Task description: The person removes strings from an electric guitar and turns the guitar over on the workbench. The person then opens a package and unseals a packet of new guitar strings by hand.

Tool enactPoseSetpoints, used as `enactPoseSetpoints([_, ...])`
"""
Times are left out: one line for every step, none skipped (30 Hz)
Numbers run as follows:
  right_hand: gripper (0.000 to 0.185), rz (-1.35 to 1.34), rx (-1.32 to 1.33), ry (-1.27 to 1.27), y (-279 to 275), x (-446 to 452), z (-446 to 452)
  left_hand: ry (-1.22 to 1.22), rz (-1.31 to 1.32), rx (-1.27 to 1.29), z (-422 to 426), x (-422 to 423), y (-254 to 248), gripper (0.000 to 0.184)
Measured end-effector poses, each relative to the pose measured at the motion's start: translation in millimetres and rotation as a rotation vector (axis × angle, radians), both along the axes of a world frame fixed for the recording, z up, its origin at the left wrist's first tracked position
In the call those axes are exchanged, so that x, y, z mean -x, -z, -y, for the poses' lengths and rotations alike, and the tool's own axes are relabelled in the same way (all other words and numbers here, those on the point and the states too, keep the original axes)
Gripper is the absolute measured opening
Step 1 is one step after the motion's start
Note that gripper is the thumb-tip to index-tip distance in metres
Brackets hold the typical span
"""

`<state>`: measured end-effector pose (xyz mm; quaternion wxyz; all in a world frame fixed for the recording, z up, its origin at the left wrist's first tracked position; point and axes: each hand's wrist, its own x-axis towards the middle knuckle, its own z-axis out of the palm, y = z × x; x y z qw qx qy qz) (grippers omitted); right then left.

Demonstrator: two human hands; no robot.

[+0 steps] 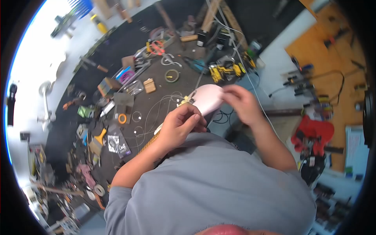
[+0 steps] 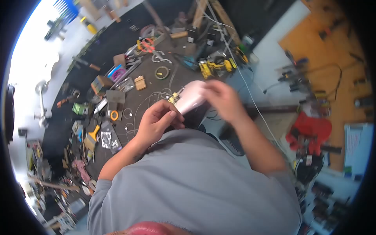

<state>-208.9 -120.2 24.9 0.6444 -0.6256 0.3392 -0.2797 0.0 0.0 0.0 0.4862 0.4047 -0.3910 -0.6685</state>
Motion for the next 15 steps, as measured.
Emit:
enactPoseSetpoints([0.028,0.019,-0.014,0.042,-5,-10,-10,0.044,0.079,-0.046,3,-7,-8,0.021])
enactPoseSetpoints([0.024,0.022,-0.046,0.016,-14,-34,-20,0.077,0.161,-0.095,3,-14,-16,0.018])
enactPoseSetpoints([0.02,-0.078,-0.012,-0.02,-22,24,-4,0.078,0.096,0.0,28,62,-3,0.019])
enactPoseSetpoints([0.015,-0.043,0.181,0.033,-11,13,-10,0.073,0.134,0.024,26,63,-7,0.02])
enactPoseSetpoints([0.015,0.008,0.193,0.082,0,8,-13,0.057,0.173,0.048,24,58,-11,0.021])
enactPoseSetpoints([0.015,0.057,0.207,0.127,8,1,-13,0.065,0.255,0.023,23,50,-13,0.021])
enactPoseSetpoints([0.015,0.085,0.226,0.169,11,2,-12,0.017,0.534,0.179,22,44,-9,0.026])
enactPoseSetpoints([0.013,0.2,0.036,0.2,8,14,-13,-0.028,0.81,0.327,18,35,-2,0.031])
enactPoseSetpoints([0.014,0.262,-0.037,0.257,22,26,-7,-0.062,1.084,0.475,14,27,4,0.036])
enactPoseSetpoints([0.015,0.198,-0.029,0.276,40,47,1,-0.176,1.249,0.695,17,19,8,0.051])
enactPoseSetpoints([0.017,0.135,-0.018,0.299,59,68,6,-0.132,1.329,0.572,14,15,10,0.059])
enactPoseSetpoints([0.018,0.021,0.026,0.337,75,83,3,-0.107,1.298,0.466,10,12,24,0.062])
enactPoseSetpoints([0.019,-0.095,0.069,0.373,89,96,-4,-0.082,1.266,0.361,5,11,38,0.066])
enactPoseSetpoints([0.021,-0.209,0.115,0.404,103,104,-8,-0.02,1.286,0.308,1,11,47,0.065])
enactPoseSetpoints([0.022,-0.245,0.075,0.396,117,108,-12,0.041,1.307,0.258,-1,12,51,0.064])
